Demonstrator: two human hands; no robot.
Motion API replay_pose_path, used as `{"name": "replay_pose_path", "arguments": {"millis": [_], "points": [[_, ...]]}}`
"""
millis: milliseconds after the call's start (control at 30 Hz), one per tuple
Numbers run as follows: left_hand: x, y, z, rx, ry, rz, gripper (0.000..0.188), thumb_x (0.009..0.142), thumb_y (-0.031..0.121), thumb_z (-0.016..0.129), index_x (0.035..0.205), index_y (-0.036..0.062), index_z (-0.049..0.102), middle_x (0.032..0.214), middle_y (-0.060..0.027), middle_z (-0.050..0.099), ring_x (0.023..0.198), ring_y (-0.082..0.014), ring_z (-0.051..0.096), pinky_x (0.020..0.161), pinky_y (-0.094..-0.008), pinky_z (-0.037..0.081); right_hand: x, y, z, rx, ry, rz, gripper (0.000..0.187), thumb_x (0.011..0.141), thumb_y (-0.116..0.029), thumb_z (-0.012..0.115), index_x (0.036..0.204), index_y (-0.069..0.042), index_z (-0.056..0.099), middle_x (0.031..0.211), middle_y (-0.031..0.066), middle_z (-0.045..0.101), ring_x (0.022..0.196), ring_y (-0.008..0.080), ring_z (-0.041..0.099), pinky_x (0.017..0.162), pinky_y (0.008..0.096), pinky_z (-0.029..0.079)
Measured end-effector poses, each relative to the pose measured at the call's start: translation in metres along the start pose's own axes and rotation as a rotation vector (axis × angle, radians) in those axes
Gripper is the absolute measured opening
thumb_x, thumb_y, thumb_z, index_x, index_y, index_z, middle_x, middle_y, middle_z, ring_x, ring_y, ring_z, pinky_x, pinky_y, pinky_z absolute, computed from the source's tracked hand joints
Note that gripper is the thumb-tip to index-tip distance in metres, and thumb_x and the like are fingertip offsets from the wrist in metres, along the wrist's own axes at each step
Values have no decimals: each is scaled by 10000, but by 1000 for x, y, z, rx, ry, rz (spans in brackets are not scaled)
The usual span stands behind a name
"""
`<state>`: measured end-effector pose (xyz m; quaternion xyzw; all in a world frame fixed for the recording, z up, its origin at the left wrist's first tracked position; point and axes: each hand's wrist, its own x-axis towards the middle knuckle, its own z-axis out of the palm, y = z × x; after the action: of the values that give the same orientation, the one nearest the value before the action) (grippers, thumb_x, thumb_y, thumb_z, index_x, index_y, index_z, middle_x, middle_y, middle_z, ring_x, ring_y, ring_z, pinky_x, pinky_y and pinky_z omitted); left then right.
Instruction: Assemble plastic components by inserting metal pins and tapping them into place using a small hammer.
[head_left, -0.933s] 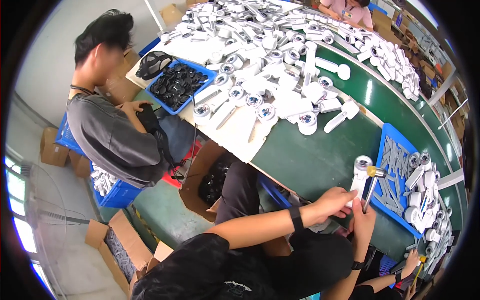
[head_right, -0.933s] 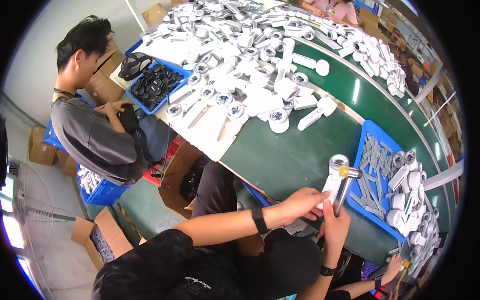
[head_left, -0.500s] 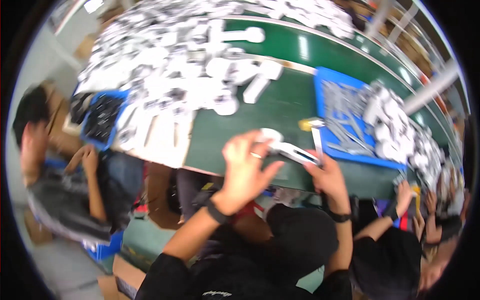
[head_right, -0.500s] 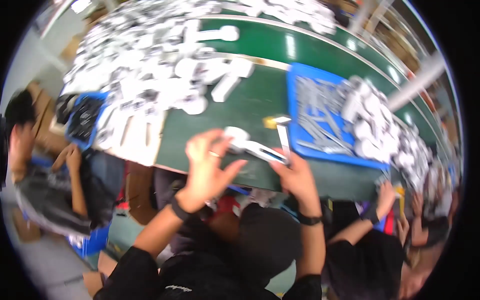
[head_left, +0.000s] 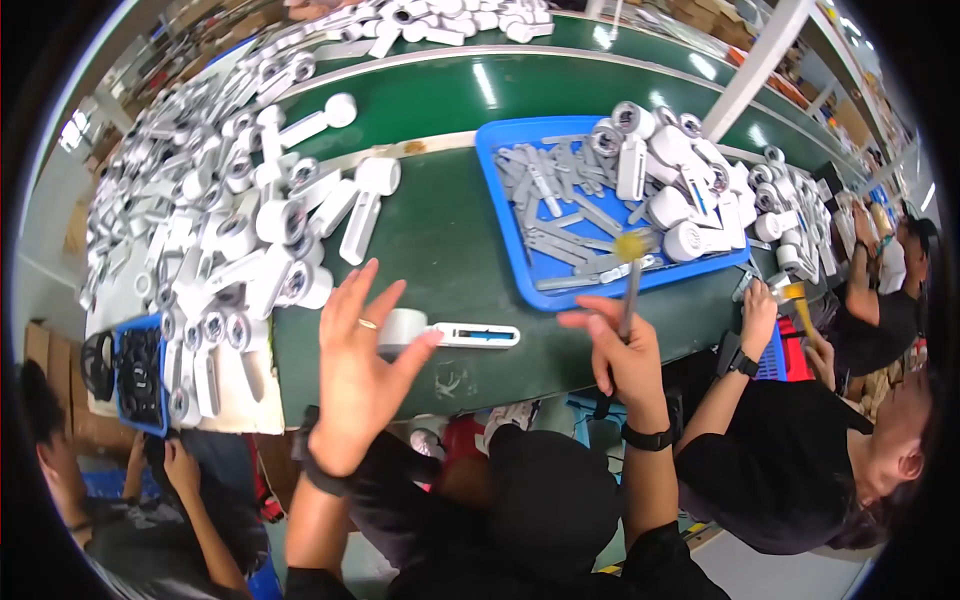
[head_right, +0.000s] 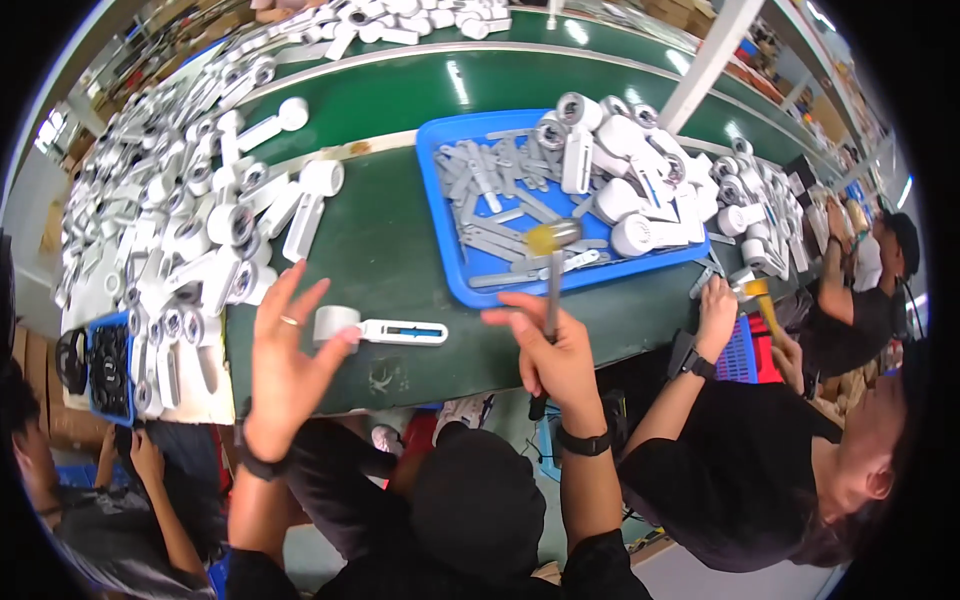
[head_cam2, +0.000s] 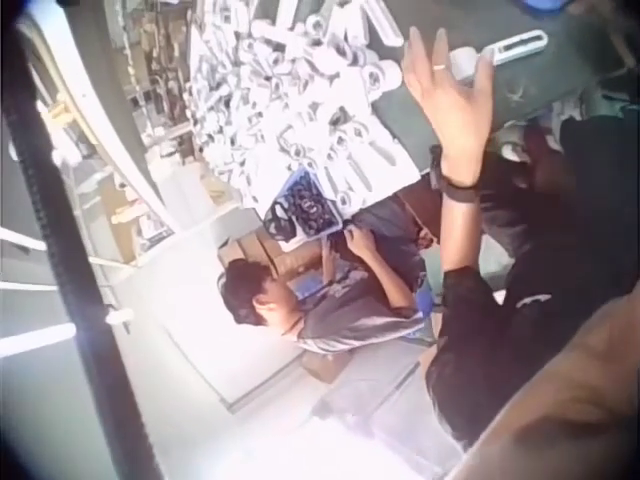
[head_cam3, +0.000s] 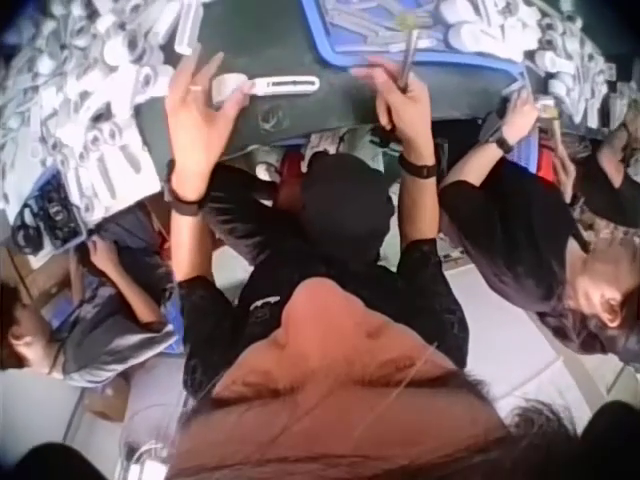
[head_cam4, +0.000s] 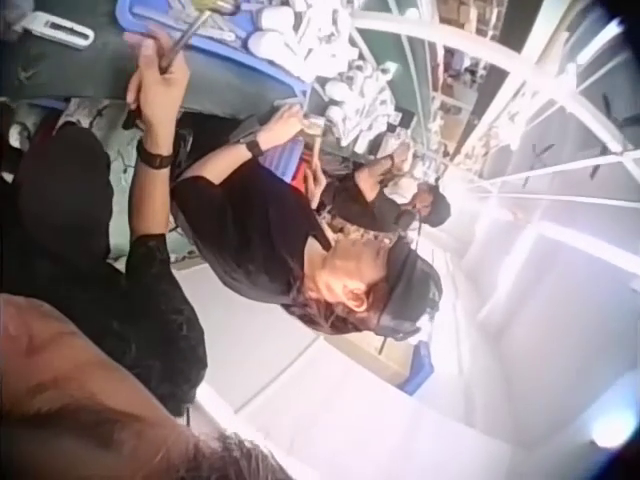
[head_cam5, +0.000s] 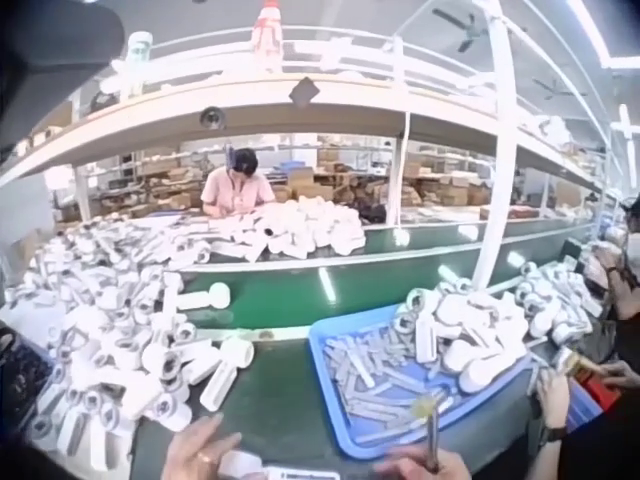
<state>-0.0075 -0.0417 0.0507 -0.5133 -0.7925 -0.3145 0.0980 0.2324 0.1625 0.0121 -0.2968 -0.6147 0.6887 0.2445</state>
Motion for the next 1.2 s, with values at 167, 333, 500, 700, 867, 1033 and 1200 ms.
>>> {"name": "replay_pose_path", "arguments": {"millis": [167,333,500,700,867,1033,1200], "points": [[97,41,11,-271,-312,96,369,907,217,790,1208,12,727,1307,-187,701,1201,-371,673,1015,-424,533,8,46,-52,105,165,-93,276,1100,-212,545,1190,35,627,847,189,751,487,155,631,426,248,464],[185,24,87,33,-540,188,308,925,189,718,1195,45,746,1190,-202,727,1121,-372,684,988,-465,535,10,47,-39,115,196,-111,248,1090,-201,571,1175,24,632,744,123,705,532,154,655,459,236,471],[226,7,173,62,-440,324,296,909,83,676,1190,92,765,1284,-161,702,1209,-354,645,1017,-448,537,14,44,-41,124,158,-72,223,1087,-168,579,1182,28,629,771,112,710,536,133,642,462,227,463],[258,21,212,127,-412,503,320,847,46,705,1151,114,780,1302,-112,688,1223,-325,631,1002,-428,546,14,44,-45,189,209,-45,222,1088,-162,575,1180,32,629,768,120,705,541,133,640,465,229,466],[270,28,235,13,-403,407,222,784,91,786,1007,101,788,1050,-92,733,1090,-322,662,934,-450,554,17,43,-42,174,229,-42,218,1089,-160,573,1169,34,630,765,119,702,542,132,639,463,229,464],[273,37,232,40,-412,424,150,786,113,793,929,83,760,932,-109,742,1027,-334,686,887,-453,556,17,46,-43,172,238,-68,216,1085,-160,582,1161,36,629,764,114,699,541,130,637,458,229,461],[263,34,206,-330,-278,137,240,836,104,755,1073,63,747,856,-137,760,806,-321,733,778,-422,573,18,45,-39,143,234,-71,225,1079,-172,597,1151,37,642,781,109,699,547,123,632,462,226,461]]}}
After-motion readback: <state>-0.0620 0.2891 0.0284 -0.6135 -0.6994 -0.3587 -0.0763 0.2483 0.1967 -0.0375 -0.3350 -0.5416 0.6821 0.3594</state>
